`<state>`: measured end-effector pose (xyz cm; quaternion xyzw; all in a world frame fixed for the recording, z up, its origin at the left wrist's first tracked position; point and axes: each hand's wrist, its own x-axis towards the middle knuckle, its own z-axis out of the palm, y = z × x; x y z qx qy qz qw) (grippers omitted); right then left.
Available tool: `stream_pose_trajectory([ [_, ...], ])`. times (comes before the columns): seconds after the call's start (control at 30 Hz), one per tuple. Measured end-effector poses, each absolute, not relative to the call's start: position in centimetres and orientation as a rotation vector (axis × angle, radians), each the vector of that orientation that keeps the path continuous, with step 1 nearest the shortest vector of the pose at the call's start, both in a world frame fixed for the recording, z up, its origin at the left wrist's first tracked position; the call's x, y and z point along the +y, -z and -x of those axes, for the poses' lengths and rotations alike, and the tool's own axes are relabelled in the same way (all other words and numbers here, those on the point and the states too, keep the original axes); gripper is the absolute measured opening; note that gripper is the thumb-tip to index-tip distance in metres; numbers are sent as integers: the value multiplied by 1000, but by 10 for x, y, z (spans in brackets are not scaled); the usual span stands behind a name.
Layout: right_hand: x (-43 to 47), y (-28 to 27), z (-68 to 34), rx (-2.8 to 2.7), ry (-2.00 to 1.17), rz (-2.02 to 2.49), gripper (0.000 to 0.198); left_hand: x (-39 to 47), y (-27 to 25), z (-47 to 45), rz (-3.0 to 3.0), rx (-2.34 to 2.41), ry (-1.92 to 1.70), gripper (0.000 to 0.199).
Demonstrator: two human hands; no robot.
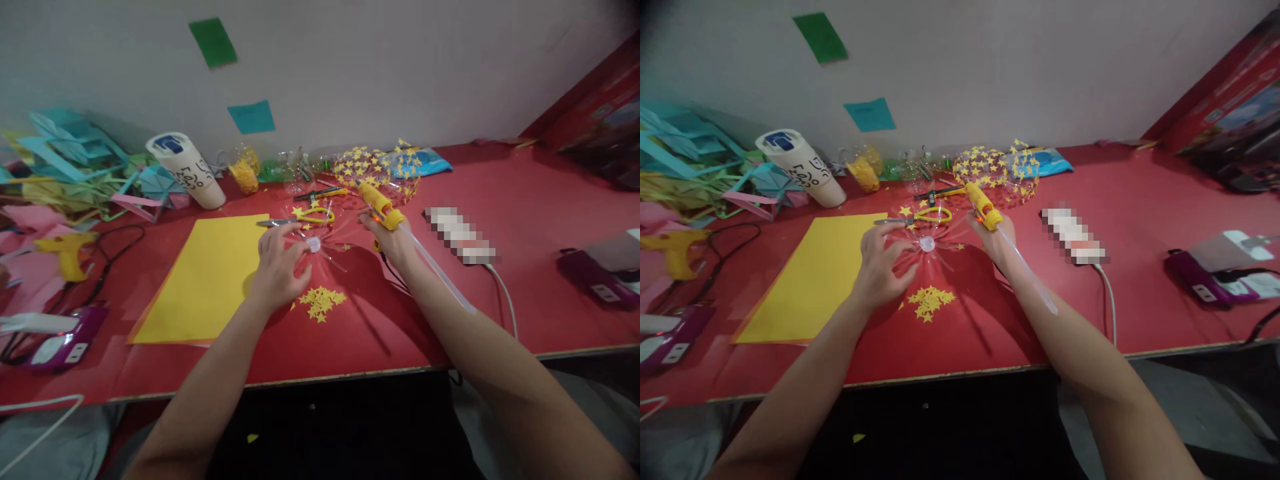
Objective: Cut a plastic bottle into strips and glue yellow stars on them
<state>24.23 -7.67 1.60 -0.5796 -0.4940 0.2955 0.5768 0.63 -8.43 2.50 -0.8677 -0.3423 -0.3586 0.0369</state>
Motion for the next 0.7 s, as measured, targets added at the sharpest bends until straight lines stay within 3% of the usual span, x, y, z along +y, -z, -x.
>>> stream_pose_trajectory([
  [0.23, -89, -24, -228, -1090, -831, 1403, 25, -74, -30, 3, 2478, -1161, 1235, 16],
  [0.37, -93, -29, -226, -1144, -823, 1425, 27, -86, -44, 1, 2517, -993, 1350, 6],
  [0.43, -93, -29, -227, -1163, -806, 1421, 26, -96, -50, -5, 2772, -890, 1167, 5],
  [0.57, -92, -28, -229, -1146, -754, 1406, 28, -115, -46, -24, 3070, -523, 433, 20],
  [0.7, -91, -26, -231, -1158, -745, 1392, 33, -120, -32, -38, 3002, -499, 223, 21],
])
